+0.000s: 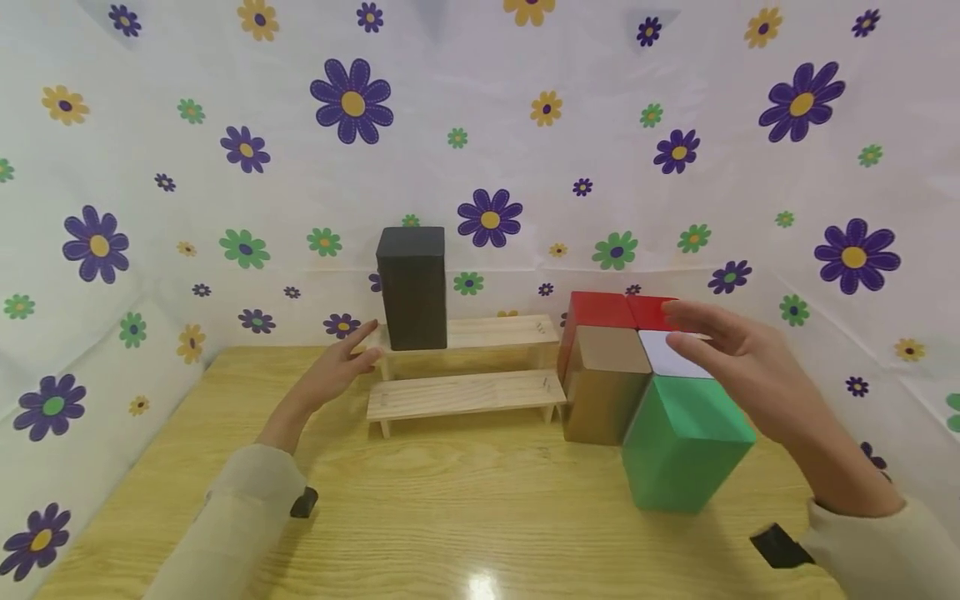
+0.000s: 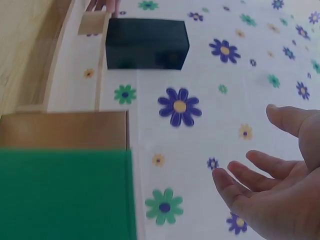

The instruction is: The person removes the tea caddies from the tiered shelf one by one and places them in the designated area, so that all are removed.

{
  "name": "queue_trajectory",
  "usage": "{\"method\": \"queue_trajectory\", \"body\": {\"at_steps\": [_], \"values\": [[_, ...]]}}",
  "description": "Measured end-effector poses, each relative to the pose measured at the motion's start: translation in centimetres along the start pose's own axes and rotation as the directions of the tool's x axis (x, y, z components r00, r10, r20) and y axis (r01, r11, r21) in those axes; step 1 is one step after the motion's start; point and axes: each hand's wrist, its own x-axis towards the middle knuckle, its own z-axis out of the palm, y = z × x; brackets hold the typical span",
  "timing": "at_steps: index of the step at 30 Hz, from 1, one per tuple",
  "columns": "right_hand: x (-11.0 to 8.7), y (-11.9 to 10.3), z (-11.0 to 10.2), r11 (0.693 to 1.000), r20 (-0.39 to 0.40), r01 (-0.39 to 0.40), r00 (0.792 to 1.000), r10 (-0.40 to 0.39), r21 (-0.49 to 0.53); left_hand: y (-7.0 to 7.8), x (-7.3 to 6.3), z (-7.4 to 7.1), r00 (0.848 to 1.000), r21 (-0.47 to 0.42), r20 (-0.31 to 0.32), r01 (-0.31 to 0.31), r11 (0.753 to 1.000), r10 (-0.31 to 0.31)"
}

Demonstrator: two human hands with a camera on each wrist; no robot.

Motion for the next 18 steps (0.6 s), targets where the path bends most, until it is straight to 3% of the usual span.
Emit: {"method": "queue_trajectory", "body": {"at_steps": [9,13,18], "values": [[3.9,-5.5,2.7,0.989,0.090,0.079,0.992,-0.091,0.127,-0.3,0.0,-0.1,1.000,-0.004,0.004,0.005,1.000,-0.005],[5.3,-6.6,3.7,0.978,0.118,0.091,0.986,-0.115,0.188,-0.4,0.1,-0.1,1.000,0.003,0.005,0.002,1.000,-0.002],[6.7,-7.5,4.7,0.970,0.136,0.055,0.987,-0.089,0.236,-0.3,0.2,-0.1,1.000,0.007,0.005,-0.009,1.000,0.009]]}}
